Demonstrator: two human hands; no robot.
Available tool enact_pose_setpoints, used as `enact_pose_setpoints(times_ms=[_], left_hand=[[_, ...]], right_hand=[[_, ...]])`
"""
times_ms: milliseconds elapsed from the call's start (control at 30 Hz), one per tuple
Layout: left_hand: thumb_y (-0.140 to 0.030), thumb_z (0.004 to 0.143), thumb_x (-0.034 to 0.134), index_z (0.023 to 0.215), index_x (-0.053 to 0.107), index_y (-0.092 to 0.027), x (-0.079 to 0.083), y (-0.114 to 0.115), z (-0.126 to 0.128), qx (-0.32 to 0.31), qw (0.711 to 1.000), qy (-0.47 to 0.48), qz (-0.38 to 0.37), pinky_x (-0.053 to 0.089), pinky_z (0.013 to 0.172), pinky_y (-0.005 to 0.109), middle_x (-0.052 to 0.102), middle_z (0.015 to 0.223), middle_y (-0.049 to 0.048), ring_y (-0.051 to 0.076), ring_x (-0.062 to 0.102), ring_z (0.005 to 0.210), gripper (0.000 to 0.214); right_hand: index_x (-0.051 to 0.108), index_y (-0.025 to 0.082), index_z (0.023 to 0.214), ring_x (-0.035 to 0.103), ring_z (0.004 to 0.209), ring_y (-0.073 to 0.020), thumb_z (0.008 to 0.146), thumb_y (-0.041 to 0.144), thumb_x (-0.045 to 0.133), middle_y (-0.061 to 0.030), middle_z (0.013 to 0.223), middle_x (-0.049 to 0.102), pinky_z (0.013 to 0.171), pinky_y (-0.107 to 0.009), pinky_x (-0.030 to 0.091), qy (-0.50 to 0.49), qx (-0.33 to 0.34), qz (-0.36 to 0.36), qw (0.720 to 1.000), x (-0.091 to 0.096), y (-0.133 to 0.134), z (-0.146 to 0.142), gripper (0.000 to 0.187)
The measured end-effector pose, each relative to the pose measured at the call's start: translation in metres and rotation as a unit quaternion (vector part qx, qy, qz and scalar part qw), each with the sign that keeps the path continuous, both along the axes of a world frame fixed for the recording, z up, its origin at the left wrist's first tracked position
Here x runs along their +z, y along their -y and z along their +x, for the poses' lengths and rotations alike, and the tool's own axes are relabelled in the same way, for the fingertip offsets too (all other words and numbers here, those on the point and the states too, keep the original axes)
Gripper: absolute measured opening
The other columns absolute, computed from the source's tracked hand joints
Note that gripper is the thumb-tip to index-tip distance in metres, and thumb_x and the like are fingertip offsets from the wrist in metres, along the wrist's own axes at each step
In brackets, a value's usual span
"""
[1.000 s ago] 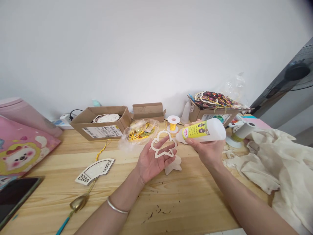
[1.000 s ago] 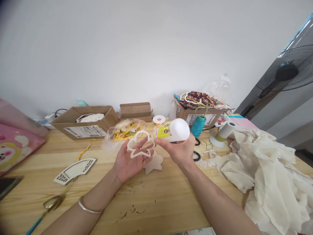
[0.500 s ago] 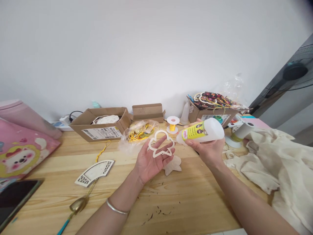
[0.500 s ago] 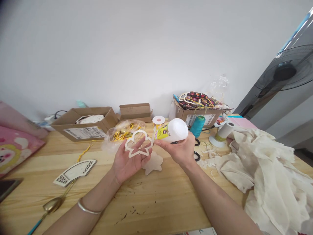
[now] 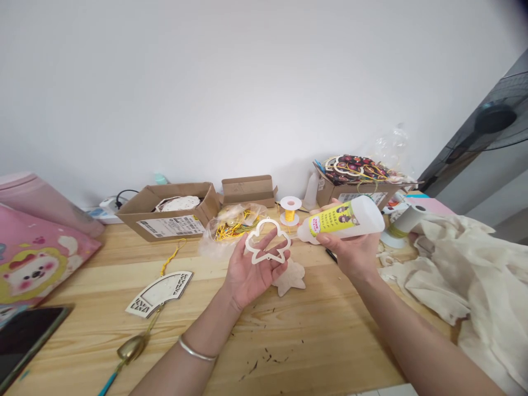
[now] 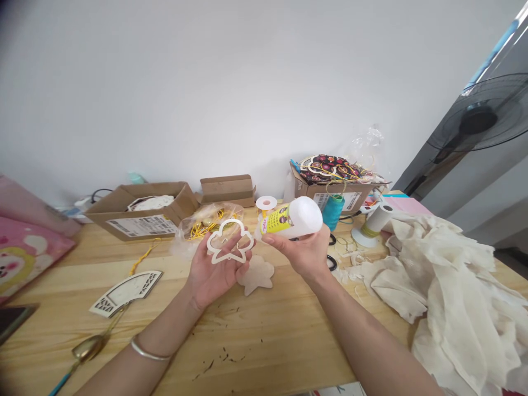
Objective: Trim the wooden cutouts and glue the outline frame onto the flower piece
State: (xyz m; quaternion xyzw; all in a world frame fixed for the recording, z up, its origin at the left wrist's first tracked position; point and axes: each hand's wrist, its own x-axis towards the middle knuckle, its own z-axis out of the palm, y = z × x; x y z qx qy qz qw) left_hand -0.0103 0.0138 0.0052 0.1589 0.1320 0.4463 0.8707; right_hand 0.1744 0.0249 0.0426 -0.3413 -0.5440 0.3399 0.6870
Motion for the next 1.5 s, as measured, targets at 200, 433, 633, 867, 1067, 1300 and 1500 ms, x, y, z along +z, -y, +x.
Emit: enact_pose_setpoints(times_ms=[200, 433, 633, 867, 1067, 1300, 1500], left_hand=[[-0.051, 0.076, 0.045, 0.116, 0.048, -0.017, -0.0008, 0.0008, 0.0005, -0.003, 1.0, -0.001, 0.002, 0.046, 0.077, 0.031, 0.062, 0.101, 0.01, 0.021, 0.061, 0.087, 0.052], [-0.049, 0.076, 0.046, 0.108, 0.055, -0.017, -0.0033, 0.0001, 0.0004, -0.01, 1.0, 0.001, 0.007, 0.045, 0.079, 0.032, 0.063, 0.098, 0.0093, 0.022, 0.06, 0.089, 0.046], [-0.048, 0.077, 0.045, 0.109, 0.054, -0.016, -0.004, -0.0004, 0.0002, -0.003, 1.0, 0.002, 0.01, 0.045, 0.08, 0.032, 0.063, 0.1, 0.0101, 0.021, 0.06, 0.089, 0.046], [-0.049, 0.077, 0.045, 0.109, 0.053, -0.017, -0.0053, -0.0007, 0.0008, -0.023, 1.0, -0.004, 0.012, 0.044, 0.08, 0.032, 0.062, 0.1, 0.0096, 0.022, 0.06, 0.09, 0.046], [-0.049, 0.078, 0.044, 0.109, 0.052, -0.017, -0.0058, -0.0011, 0.0006, -0.022, 1.0, 0.0, 0.009, 0.044, 0.08, 0.032, 0.06, 0.102, 0.0102, 0.021, 0.059, 0.091, 0.046], [-0.05, 0.078, 0.045, 0.112, 0.05, -0.017, -0.0052, -0.0003, 0.001, -0.024, 1.0, -0.007, 0.001, 0.044, 0.08, 0.032, 0.059, 0.102, 0.0106, 0.022, 0.059, 0.092, 0.048], [-0.05, 0.079, 0.042, 0.112, 0.05, -0.016, -0.0043, -0.0007, -0.0003, -0.013, 1.0, -0.007, 0.0, 0.044, 0.08, 0.033, 0.06, 0.103, 0.0104, 0.022, 0.059, 0.092, 0.048]], right_hand=[[0.059, 0.019, 0.086, 0.063, 0.079, -0.0222, 0.051, 0.032, 0.077, -0.006, 0.085, 0.066, 0.071, -0.038, 0.053, -0.002, -0.015, 0.008, 1.0, 0.0011, 0.0013, -0.0023, 0.042], [0.049, 0.02, 0.102, 0.061, 0.084, -0.0242, 0.045, 0.031, 0.079, -0.0044, 0.087, 0.065, 0.082, -0.043, 0.048, 0.035, -0.015, -0.005, 0.999, -0.0024, 0.0029, -0.002, 0.066], [0.053, 0.02, 0.095, 0.062, 0.083, -0.0248, 0.046, 0.033, 0.079, -0.0038, 0.083, 0.065, 0.083, -0.044, 0.047, 0.076, -0.02, 0.02, 0.997, -0.0028, 0.0023, 0.0, 0.057], [0.052, 0.02, 0.101, 0.062, 0.083, -0.0232, 0.048, 0.035, 0.078, -0.0049, 0.088, 0.066, 0.085, -0.042, 0.046, 0.067, -0.018, 0.009, 0.998, -0.0023, -0.0002, -0.0005, 0.061], [0.051, 0.02, 0.103, 0.062, 0.084, -0.0241, 0.044, 0.034, 0.079, -0.0052, 0.087, 0.065, 0.082, -0.042, 0.048, 0.056, -0.014, -0.022, 0.998, -0.0025, -0.001, 0.0001, 0.067], [0.051, 0.021, 0.101, 0.061, 0.084, -0.0233, 0.043, 0.032, 0.079, -0.0045, 0.087, 0.064, 0.082, -0.041, 0.048, 0.046, -0.012, -0.033, 0.998, -0.004, -0.0014, -0.0006, 0.065], [0.053, 0.021, 0.093, 0.061, 0.079, -0.0227, 0.044, 0.034, 0.078, -0.0041, 0.083, 0.065, 0.073, -0.04, 0.051, 0.065, -0.026, -0.017, 0.997, 0.0, -0.0001, -0.0003, 0.056]])
